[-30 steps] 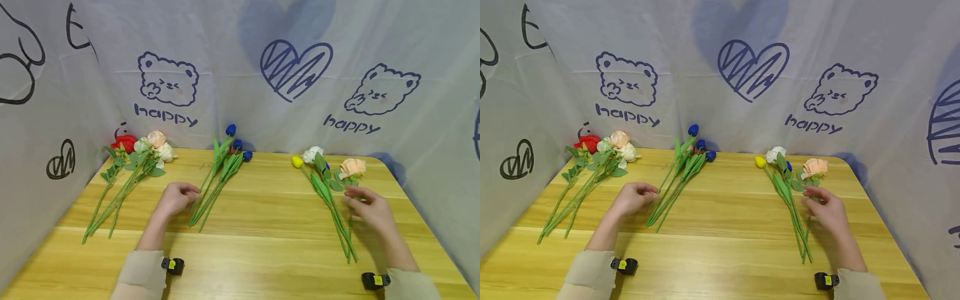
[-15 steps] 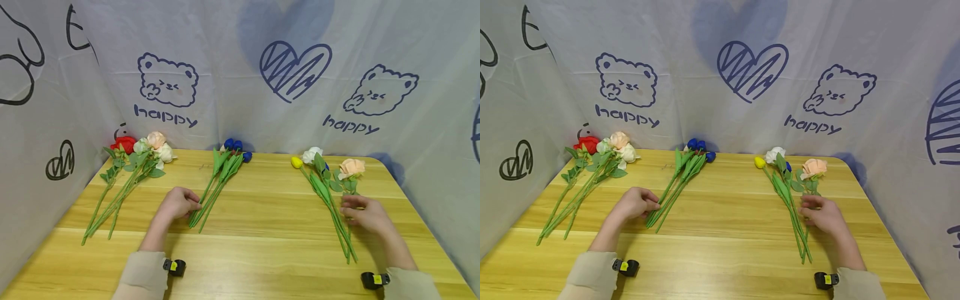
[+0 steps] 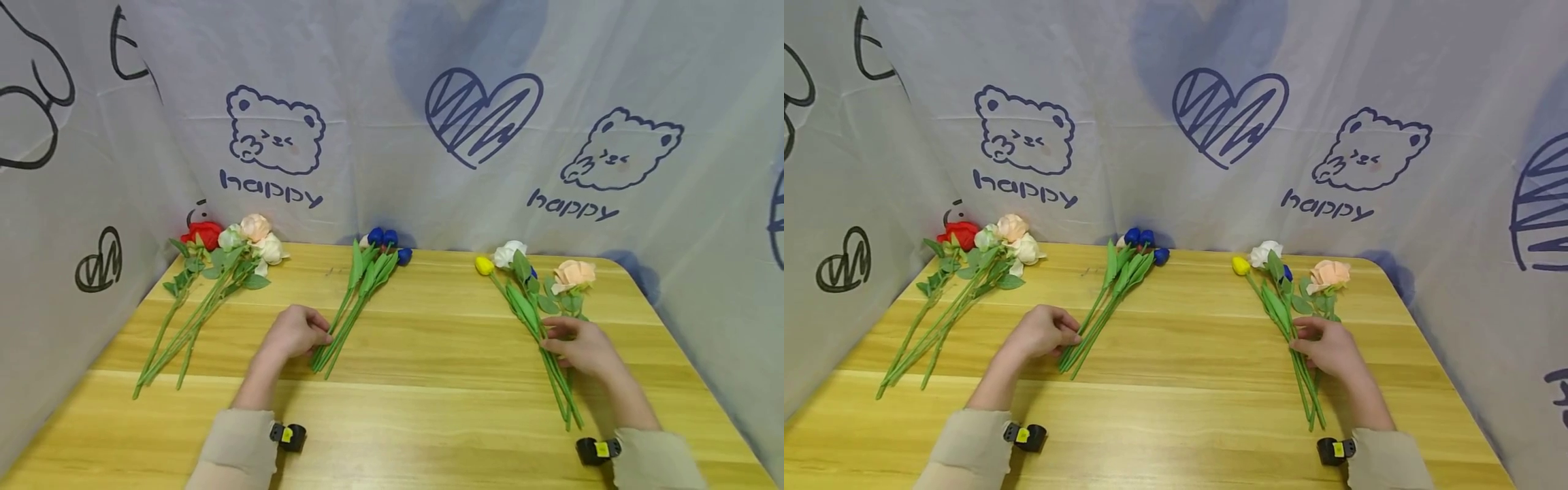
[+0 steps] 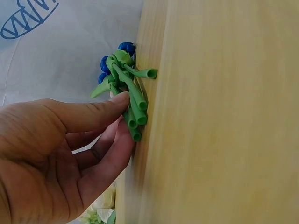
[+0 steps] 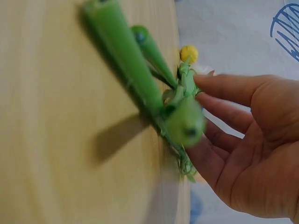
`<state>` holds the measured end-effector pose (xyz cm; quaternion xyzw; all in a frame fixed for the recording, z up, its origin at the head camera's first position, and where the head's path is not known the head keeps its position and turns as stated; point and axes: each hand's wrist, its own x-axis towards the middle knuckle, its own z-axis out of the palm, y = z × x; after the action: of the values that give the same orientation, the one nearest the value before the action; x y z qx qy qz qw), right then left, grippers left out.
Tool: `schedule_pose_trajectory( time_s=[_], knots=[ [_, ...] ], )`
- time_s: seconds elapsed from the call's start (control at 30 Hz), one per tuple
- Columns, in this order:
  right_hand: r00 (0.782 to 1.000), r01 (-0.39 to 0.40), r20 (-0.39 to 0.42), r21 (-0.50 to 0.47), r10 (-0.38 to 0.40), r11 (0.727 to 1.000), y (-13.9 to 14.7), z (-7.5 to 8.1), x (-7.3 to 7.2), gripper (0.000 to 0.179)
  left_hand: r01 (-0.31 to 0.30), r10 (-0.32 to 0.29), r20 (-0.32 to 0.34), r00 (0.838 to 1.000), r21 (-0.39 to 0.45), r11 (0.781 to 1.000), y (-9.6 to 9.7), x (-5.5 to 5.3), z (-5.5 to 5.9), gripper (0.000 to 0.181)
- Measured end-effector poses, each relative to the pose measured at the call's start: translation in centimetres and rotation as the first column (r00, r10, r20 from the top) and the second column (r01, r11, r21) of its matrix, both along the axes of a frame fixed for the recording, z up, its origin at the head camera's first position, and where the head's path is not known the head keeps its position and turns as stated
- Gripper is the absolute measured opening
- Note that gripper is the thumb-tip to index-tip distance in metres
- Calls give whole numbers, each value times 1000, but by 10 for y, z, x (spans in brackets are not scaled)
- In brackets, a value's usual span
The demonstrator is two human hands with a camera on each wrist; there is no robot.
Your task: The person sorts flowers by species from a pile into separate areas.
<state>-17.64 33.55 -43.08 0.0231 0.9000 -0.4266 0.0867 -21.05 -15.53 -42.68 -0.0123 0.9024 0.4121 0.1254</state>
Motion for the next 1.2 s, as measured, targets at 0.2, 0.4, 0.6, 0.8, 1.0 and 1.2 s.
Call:
schedule_pose_trajectory(
  time_s=[0.2, 0.4, 0.6, 0.8, 1.0, 1.2],
  knots=[
    [1000, 5, 2, 18, -5, 1000, 0, -2, 1, 47, 0, 0, 4, 1000, 11, 1000, 0, -1, -2, 14],
    [1000, 14, 4, 21, -14, 1000, 0, -1, 0, 46, -9, 9, -9, 1000, 26, 1000, 0, -2, -2, 14],
    [999, 29, -12, 8, -29, 1000, -2, 1, 0, 46, -9, 10, -17, 1000, 40, 999, 1, -2, -2, 17],
    [999, 39, -15, -23, -39, 999, -3, 3, 0, 47, -14, 15, -15, 1000, 65, 998, 0, -2, 0, 21],
    [999, 43, -18, -64, -44, 997, -7, 9, 0, 51, -19, 23, -61, 998, 61, 998, 3, 0, 9, 29],
    [992, 71, -92, -115, -82, 991, -16, 14, 0, 55, -10, 21, -142, 990, 79, 997, 15, 2, 18, 37]
  ],
)
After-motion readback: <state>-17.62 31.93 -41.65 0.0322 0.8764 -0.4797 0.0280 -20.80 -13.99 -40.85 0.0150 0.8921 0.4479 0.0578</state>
